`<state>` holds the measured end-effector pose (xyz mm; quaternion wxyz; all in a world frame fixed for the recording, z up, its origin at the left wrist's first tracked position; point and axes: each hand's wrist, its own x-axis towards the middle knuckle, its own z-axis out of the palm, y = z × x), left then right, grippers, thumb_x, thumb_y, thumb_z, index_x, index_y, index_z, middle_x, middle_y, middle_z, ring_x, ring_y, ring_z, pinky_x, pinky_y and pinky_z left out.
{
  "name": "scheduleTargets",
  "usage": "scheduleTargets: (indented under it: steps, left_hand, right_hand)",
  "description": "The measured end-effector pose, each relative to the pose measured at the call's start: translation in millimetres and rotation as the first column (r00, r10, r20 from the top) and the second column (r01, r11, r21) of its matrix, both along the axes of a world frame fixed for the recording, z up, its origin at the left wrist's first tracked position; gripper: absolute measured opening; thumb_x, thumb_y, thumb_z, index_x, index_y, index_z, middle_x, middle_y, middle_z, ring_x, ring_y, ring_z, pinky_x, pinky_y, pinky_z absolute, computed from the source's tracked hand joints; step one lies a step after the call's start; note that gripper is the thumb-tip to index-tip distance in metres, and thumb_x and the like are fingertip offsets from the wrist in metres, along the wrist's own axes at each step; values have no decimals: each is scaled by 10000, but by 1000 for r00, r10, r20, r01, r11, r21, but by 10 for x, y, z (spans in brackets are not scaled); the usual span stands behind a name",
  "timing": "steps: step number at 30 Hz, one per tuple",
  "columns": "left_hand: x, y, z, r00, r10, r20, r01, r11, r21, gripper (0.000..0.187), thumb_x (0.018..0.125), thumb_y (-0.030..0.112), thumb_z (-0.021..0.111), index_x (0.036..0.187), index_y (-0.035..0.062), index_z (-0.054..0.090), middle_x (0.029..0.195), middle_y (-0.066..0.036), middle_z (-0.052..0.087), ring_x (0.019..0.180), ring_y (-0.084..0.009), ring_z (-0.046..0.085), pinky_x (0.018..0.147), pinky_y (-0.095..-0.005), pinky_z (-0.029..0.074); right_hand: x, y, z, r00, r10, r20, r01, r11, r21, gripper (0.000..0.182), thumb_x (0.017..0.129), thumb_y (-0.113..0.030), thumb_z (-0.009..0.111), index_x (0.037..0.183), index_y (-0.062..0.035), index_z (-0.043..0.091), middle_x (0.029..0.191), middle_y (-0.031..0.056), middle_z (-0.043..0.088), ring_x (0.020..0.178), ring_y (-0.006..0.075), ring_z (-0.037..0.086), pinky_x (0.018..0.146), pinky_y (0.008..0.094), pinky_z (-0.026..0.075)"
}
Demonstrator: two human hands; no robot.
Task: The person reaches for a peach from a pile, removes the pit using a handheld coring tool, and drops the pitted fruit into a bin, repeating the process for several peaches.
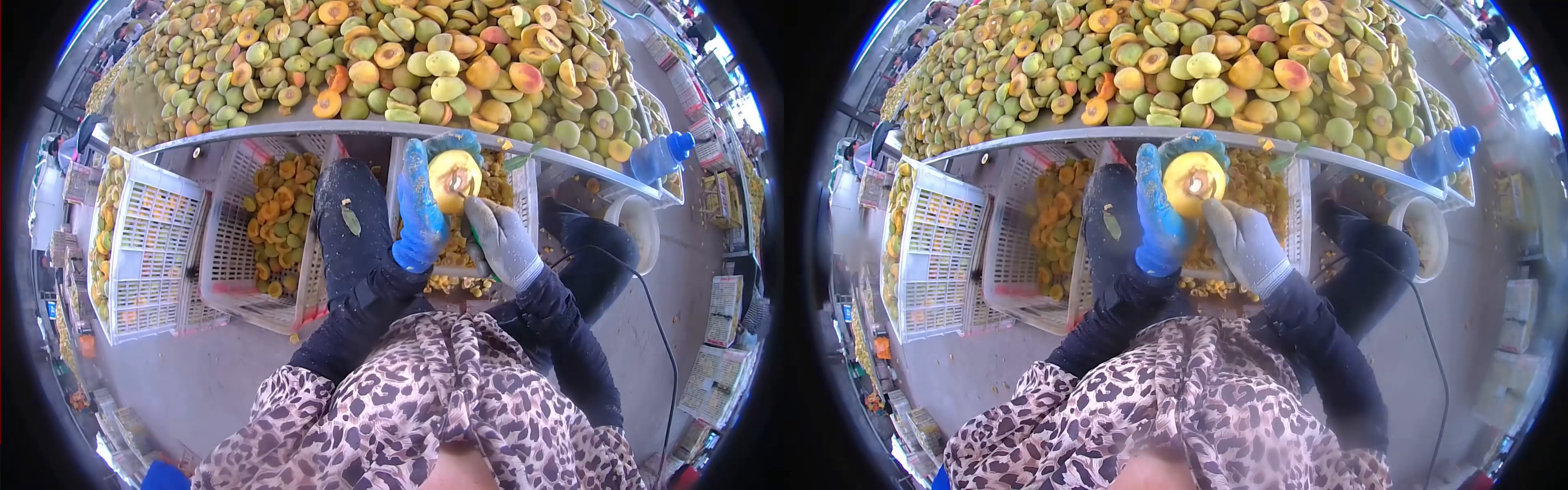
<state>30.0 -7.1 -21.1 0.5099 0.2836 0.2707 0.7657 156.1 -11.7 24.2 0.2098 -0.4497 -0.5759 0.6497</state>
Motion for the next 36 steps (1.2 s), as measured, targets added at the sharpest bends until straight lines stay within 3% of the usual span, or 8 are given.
scheduleTargets:
  steps: [11, 13, 20, 22, 26, 30, 32, 36]
  left_hand:
    - [108, 23, 227, 988, 132, 80, -129, 991, -39, 633, 996, 482, 249, 1136, -58, 548, 1003, -166, 638, 872, -246, 625, 807, -353, 519]
    - [66, 23, 168, 981, 189, -32, -190, 981, -29, 614, 998, 468, 255, 1132, -56, 547, 998, -163, 640, 872, -246, 629, 801, -349, 522]
    - [-68, -43, 201, 931, 203, -304, -219, 976, -19, 572, 1000, 446, 293, 1103, -50, 557, 998, -149, 648, 878, -214, 633, 785, -327, 525]
    - [-162, -69, 284, 794, 190, -578, -115, 980, 163, 547, 1003, 416, 310, 1056, -55, 583, 949, -136, 664, 826, -199, 645, 774, -318, 527]
    - [-235, 86, 165, 832, -26, -553, -25, 996, -84, 539, 1008, 371, 308, 935, -60, 623, 851, -132, 679, 734, -190, 652, 727, -296, 532]
    - [-153, 118, 114, 776, 221, -590, -174, 975, 137, 534, 1009, 371, 314, 932, -61, 618, 857, -142, 675, 725, -188, 645, 686, -283, 531]
    - [-128, 94, 194, 905, 111, -411, -147, 987, -58, 522, 1008, 366, 322, 921, -56, 617, 856, -146, 672, 706, -185, 637, 662, -285, 531]
    - [-188, 111, 216, 948, -74, -309, 47, 994, -95, 478, 1007, 332, 342, 905, -49, 611, 850, -147, 672, 689, -185, 634, 653, -291, 532]
  right_hand:
    - [-25, -148, 129, 987, -113, -112, 108, 993, -57, 348, 988, -295, 439, 891, 10, 575, 534, 13, 502, 382, 79, 441, 366, 232, 331]
    - [-51, -164, 8, 989, -150, 13, 120, 837, 534, 325, 980, -268, 478, 890, 28, 580, 548, 61, 534, 441, 116, 514, 422, 278, 375]
    - [-43, -68, 40, 998, -65, 27, 56, 968, 243, 344, 973, -283, 497, 880, 35, 591, 562, 109, 535, 479, 166, 527, 486, 309, 407]
    - [16, -33, -70, 965, -77, 249, -118, 722, 682, 393, 975, -328, 484, 882, 38, 591, 563, 51, 520, 485, 117, 479, 479, 281, 395]
    - [90, 20, 220, 982, 135, 132, -139, 990, 27, 459, 978, -391, 451, 799, 15, 570, 558, 9, 495, 458, 71, 466, 442, 247, 390]
    - [114, 89, 248, 984, 165, 72, -159, 984, -76, 502, 973, -440, 429, 745, -11, 558, 548, 4, 484, 408, 70, 450, 388, 235, 369]
    - [136, 75, 262, 988, 144, -60, -156, 937, -314, 511, 963, -493, 414, 766, -34, 521, 527, -19, 425, 381, 61, 380, 347, 216, 300]
    - [85, 142, 295, 976, 199, 92, -182, 969, -169, 570, 941, -531, 420, 716, -21, 541, 528, 5, 474, 368, 78, 436, 363, 213, 361]
